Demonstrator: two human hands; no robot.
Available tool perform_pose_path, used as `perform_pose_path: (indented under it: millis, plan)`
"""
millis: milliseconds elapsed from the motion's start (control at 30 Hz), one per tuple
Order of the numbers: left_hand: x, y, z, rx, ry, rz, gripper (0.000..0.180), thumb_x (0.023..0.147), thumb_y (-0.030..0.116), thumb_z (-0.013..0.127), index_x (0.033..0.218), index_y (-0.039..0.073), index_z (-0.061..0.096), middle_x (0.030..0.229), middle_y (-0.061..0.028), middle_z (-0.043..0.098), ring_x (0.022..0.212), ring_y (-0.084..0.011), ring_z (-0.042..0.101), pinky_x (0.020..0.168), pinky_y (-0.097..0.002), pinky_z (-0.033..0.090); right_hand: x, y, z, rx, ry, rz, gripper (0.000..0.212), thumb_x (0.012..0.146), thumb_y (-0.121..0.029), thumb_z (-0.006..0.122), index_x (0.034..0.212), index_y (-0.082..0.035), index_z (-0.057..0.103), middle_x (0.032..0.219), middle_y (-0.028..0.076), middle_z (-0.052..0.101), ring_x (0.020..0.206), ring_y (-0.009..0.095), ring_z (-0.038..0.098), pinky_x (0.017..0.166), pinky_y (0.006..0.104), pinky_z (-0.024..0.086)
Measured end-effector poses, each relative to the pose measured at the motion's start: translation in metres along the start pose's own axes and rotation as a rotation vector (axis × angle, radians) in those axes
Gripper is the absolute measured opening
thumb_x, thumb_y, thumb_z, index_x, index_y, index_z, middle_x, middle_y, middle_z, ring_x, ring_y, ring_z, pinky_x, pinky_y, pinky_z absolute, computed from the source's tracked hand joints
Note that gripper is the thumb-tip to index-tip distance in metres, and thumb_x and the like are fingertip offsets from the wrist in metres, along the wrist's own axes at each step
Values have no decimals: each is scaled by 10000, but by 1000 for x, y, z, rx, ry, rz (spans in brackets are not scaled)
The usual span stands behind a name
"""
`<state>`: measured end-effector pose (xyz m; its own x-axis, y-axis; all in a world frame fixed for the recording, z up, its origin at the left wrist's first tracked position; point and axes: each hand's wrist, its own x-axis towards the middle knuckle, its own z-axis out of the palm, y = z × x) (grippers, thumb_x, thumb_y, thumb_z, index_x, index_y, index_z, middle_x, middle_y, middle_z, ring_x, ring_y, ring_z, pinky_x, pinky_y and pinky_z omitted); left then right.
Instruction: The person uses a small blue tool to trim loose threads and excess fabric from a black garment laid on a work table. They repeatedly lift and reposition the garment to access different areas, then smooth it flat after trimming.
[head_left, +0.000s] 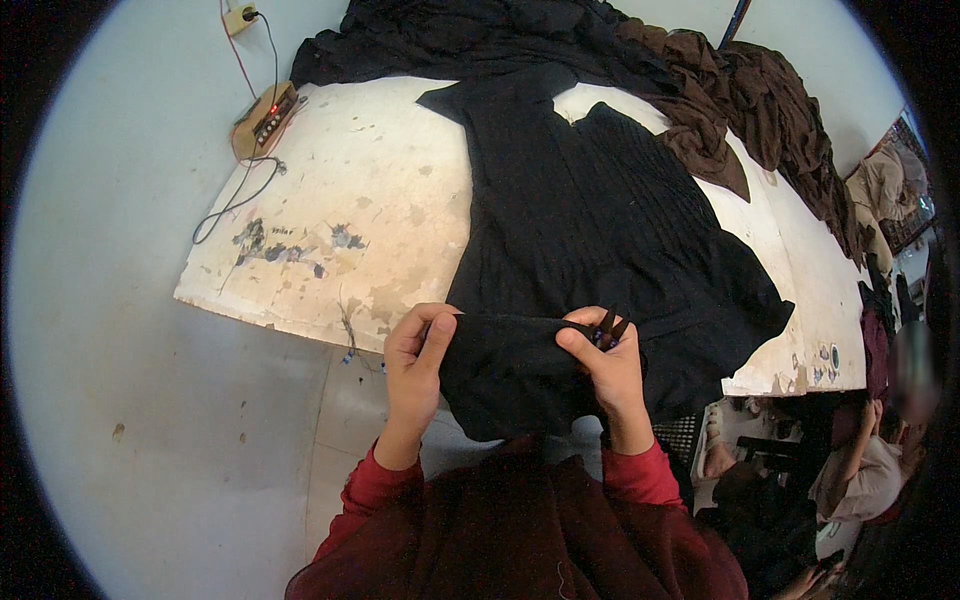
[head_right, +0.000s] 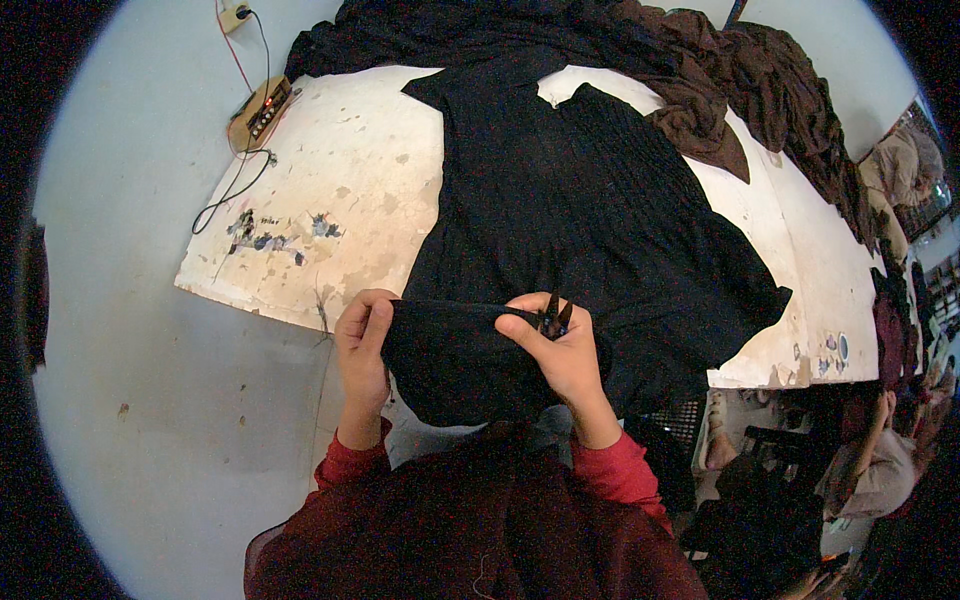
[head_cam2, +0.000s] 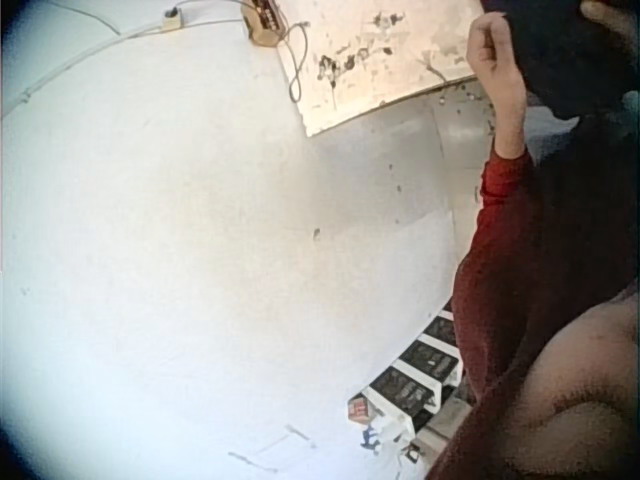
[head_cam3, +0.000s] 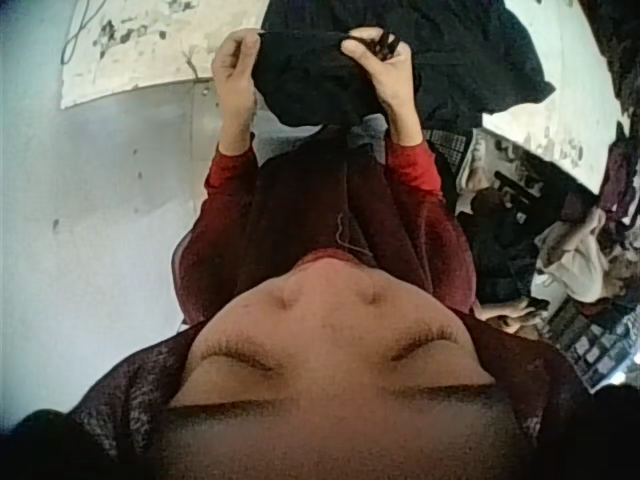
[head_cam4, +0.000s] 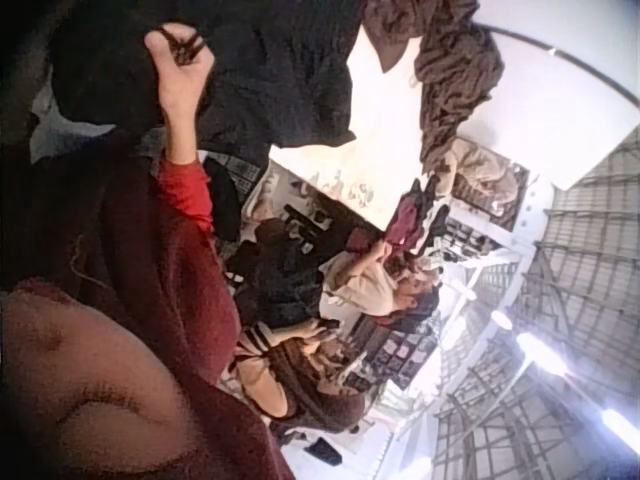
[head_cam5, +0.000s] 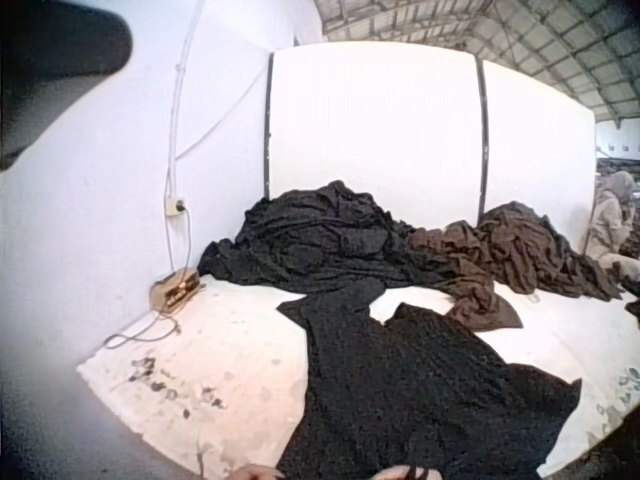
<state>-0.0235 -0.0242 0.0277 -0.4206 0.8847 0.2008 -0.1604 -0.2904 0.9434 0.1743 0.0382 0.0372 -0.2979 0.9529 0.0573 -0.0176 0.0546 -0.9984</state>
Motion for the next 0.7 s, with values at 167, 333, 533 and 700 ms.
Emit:
perform_pose_path:
  millis: [167, 333, 533, 700]
  plan:
    - [7, -1, -19, 149, 230, 179, 161, 939, 150, 588, 924, -1, 639, 864, -10, 621, 797, -70, 527, 744, -204, 405, 9, 1, -20, -303, -112, -165, 226, 757, -174, 790, 841, -7, 663, 738, -39, 501, 608, 40, 411, 565, 214, 334]
    - [23, 24, -2, 788, 403, 663, 161, 881, 135, 620, 982, 13, 652, 967, -112, 665, 917, -252, 616, 936, -344, 410, 8, -12, -8, -283, -75, -66, 162, 830, -134, 713, 888, 5, 651, 794, 13, 625, 685, 80, 541, 630, 221, 423]
    - [33, 37, 11, 660, -601, 326, 207, 883, 194, 627, 857, -10, 603, 841, -117, 631, 777, -268, 625, 760, -347, 474, 4, -47, 5, -506, -184, -363, 243, 763, -194, 773, 860, -4, 657, 751, 83, 656, 669, 141, 627, 613, 273, 469]
    - [55, 43, -33, -10, 11, -17, 220, 956, 199, 549, 808, 48, 612, 792, 36, 578, 732, -46, 472, 692, -214, 396, 12, -38, -58, -1051, -195, -147, 334, 718, -326, 771, 856, -33, 690, 807, 136, 674, 740, 302, 663, 638, 357, 514]
